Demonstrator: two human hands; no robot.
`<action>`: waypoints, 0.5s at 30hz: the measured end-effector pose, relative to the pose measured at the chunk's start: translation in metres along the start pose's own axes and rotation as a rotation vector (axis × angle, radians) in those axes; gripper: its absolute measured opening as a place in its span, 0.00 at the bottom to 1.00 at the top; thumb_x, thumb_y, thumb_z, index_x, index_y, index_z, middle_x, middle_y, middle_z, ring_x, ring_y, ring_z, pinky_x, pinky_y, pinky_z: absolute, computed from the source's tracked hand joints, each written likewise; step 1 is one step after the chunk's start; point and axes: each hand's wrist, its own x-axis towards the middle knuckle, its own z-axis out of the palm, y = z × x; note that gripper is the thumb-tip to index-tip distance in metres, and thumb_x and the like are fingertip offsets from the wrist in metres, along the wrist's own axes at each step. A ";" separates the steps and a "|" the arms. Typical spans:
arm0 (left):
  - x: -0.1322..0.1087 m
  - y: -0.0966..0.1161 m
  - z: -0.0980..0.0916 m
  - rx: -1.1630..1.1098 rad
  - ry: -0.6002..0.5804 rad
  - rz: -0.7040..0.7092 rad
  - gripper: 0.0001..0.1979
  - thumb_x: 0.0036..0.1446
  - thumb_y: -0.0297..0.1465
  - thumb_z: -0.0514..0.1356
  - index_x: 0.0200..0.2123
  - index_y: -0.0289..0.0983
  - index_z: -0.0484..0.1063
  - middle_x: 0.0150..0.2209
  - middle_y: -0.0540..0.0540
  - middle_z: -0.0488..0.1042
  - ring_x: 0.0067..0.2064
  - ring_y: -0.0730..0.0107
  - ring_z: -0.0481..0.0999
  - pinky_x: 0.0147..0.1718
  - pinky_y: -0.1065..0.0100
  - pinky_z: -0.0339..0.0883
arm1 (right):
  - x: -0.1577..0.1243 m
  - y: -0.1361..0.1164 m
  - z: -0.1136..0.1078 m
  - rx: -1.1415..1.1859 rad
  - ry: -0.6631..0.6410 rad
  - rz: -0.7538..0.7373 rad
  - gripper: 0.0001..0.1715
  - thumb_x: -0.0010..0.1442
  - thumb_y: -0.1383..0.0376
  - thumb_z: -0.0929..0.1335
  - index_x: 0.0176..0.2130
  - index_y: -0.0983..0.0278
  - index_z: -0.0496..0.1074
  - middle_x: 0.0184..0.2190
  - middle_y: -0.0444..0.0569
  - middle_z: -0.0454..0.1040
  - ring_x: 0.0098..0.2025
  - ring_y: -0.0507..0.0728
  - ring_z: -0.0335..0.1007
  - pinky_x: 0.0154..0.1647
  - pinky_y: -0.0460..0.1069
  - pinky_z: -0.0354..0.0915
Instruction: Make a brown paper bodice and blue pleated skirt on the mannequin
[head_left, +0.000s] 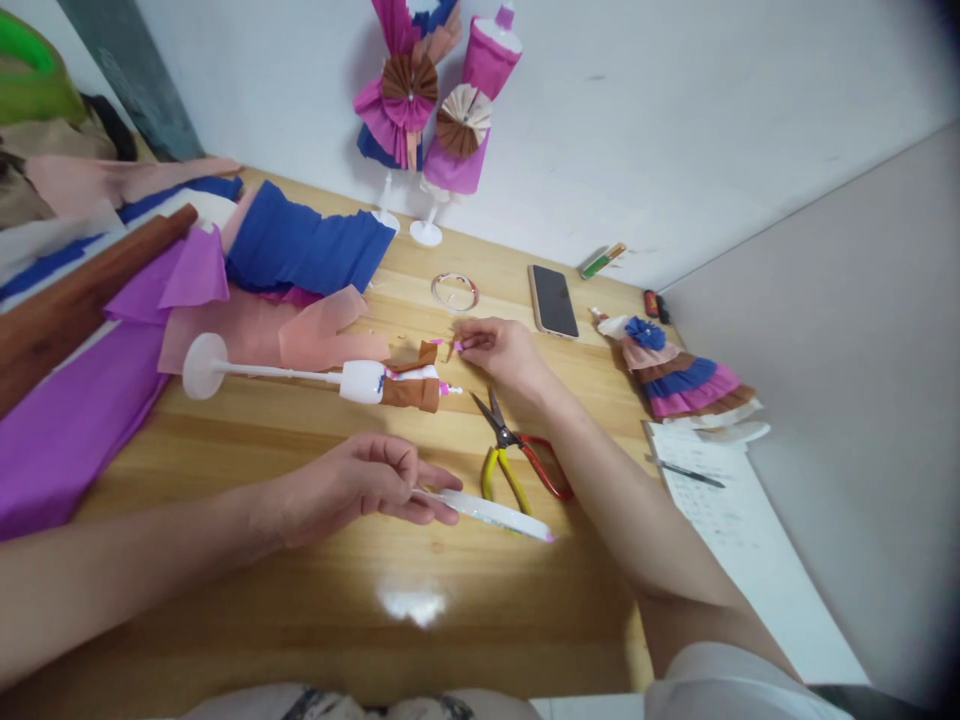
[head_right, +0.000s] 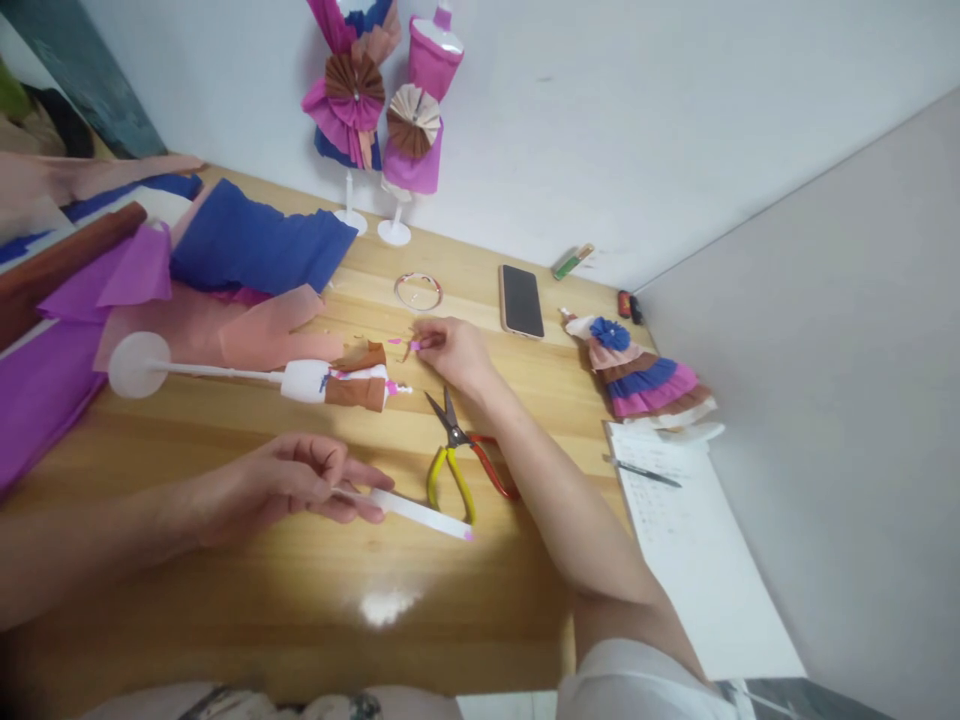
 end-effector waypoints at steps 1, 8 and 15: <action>0.000 0.001 0.001 0.000 0.006 -0.003 0.12 0.39 0.24 0.69 0.19 0.34 0.67 0.42 0.38 0.82 0.44 0.57 0.83 0.47 0.67 0.69 | 0.002 -0.006 0.004 0.015 -0.034 -0.022 0.18 0.46 0.73 0.70 0.40 0.68 0.78 0.33 0.51 0.80 0.35 0.55 0.76 0.42 0.51 0.73; 0.001 0.001 0.001 -0.042 0.006 -0.047 0.09 0.37 0.24 0.69 0.19 0.32 0.70 0.45 0.41 0.81 0.41 0.57 0.84 0.44 0.67 0.71 | 0.019 -0.030 0.019 -0.133 -0.256 -0.340 0.17 0.45 0.77 0.66 0.35 0.65 0.78 0.35 0.47 0.75 0.34 0.52 0.70 0.37 0.47 0.67; -0.001 0.000 -0.001 -0.039 0.005 -0.051 0.11 0.36 0.24 0.71 0.19 0.32 0.69 0.43 0.40 0.82 0.42 0.58 0.84 0.46 0.68 0.70 | 0.026 -0.028 0.025 -0.293 -0.277 -0.518 0.17 0.47 0.79 0.62 0.28 0.64 0.77 0.31 0.49 0.75 0.36 0.54 0.71 0.41 0.48 0.65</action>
